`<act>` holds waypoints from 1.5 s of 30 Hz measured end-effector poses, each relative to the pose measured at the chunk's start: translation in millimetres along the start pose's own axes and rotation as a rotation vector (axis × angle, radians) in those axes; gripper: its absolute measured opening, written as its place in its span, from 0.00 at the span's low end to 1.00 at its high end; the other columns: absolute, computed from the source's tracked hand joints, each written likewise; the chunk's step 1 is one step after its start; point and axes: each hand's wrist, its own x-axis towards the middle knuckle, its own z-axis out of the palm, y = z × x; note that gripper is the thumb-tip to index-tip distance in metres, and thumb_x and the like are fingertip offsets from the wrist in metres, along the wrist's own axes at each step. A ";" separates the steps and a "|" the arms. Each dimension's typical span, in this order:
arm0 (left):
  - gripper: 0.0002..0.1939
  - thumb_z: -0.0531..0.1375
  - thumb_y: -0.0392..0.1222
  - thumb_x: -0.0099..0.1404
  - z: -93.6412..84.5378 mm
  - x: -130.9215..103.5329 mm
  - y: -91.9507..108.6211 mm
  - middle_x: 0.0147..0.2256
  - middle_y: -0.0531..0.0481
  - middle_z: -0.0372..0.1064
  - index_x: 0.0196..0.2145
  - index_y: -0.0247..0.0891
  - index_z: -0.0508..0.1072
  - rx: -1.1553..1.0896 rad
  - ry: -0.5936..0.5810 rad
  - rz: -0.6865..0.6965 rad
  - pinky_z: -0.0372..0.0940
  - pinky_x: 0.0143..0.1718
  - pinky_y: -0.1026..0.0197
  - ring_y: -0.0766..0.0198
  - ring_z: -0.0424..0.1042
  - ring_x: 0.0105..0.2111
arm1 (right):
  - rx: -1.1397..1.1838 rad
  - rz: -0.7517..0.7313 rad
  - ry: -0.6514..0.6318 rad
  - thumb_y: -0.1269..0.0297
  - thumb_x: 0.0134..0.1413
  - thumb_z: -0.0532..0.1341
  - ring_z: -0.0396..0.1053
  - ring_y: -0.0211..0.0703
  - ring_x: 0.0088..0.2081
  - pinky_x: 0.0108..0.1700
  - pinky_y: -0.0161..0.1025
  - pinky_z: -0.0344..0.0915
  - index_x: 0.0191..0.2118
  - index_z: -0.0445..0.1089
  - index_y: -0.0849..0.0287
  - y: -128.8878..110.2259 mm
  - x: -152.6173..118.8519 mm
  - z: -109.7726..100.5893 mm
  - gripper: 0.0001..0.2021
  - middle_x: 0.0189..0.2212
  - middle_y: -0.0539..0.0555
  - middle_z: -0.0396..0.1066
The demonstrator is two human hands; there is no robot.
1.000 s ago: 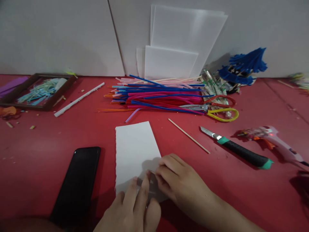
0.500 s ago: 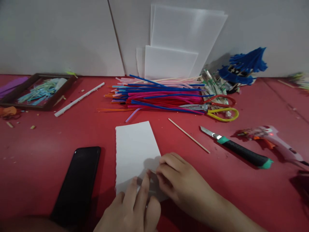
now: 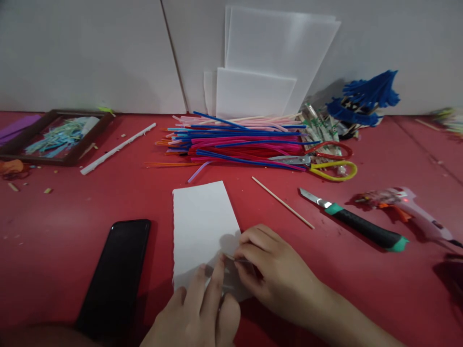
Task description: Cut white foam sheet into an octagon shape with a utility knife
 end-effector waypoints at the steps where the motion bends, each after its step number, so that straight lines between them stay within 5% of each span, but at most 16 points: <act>1: 0.03 0.56 0.38 0.66 0.4 -0.3 0.3 0.49 0.35 0.74 0.36 0.36 0.67 0.000 0.001 0.000 0.71 0.19 0.60 0.48 0.79 0.39 | -0.003 -0.003 0.001 0.74 0.59 0.56 0.69 0.41 0.34 0.35 0.37 0.69 0.33 0.70 0.57 0.0 0.0 0.2 0.08 0.31 0.53 0.70; 7: 0.05 0.56 0.41 0.66 7.0 -4.5 3.9 0.50 0.34 0.74 0.35 0.37 0.67 -0.016 0.017 -0.015 0.72 0.23 0.58 0.48 0.78 0.40 | -0.012 -0.009 0.006 0.75 0.59 0.56 0.68 0.40 0.33 0.34 0.37 0.68 0.31 0.69 0.57 0.4 0.6 0.2 0.08 0.31 0.53 0.70; 16: 0.04 0.57 0.39 0.66 13.5 -7.4 9.7 0.48 0.34 0.75 0.37 0.36 0.69 -0.039 0.080 -0.046 0.71 0.42 0.55 0.51 0.75 0.45 | -0.019 -0.014 0.014 0.76 0.59 0.55 0.68 0.40 0.34 0.35 0.37 0.67 0.33 0.69 0.57 0.3 -0.7 1.7 0.09 0.32 0.53 0.69; 22: 0.01 0.57 0.36 0.64 20.0 -10.2 14.1 0.48 0.32 0.75 0.35 0.36 0.68 -0.054 0.138 -0.091 0.71 0.43 0.52 0.51 0.76 0.43 | 0.001 0.014 -0.010 0.74 0.60 0.56 0.67 0.41 0.34 0.36 0.38 0.67 0.32 0.68 0.56 -1.7 -0.2 2.1 0.07 0.31 0.53 0.69; 45: 0.06 0.59 0.42 0.66 0.2 0.2 -1.2 0.51 0.36 0.73 0.38 0.37 0.67 -0.031 -0.036 0.005 0.71 0.37 0.51 0.51 0.76 0.41 | -0.009 0.016 0.029 0.76 0.58 0.56 0.66 0.40 0.33 0.35 0.38 0.66 0.32 0.64 0.56 -0.9 -0.9 5.5 0.08 0.31 0.52 0.68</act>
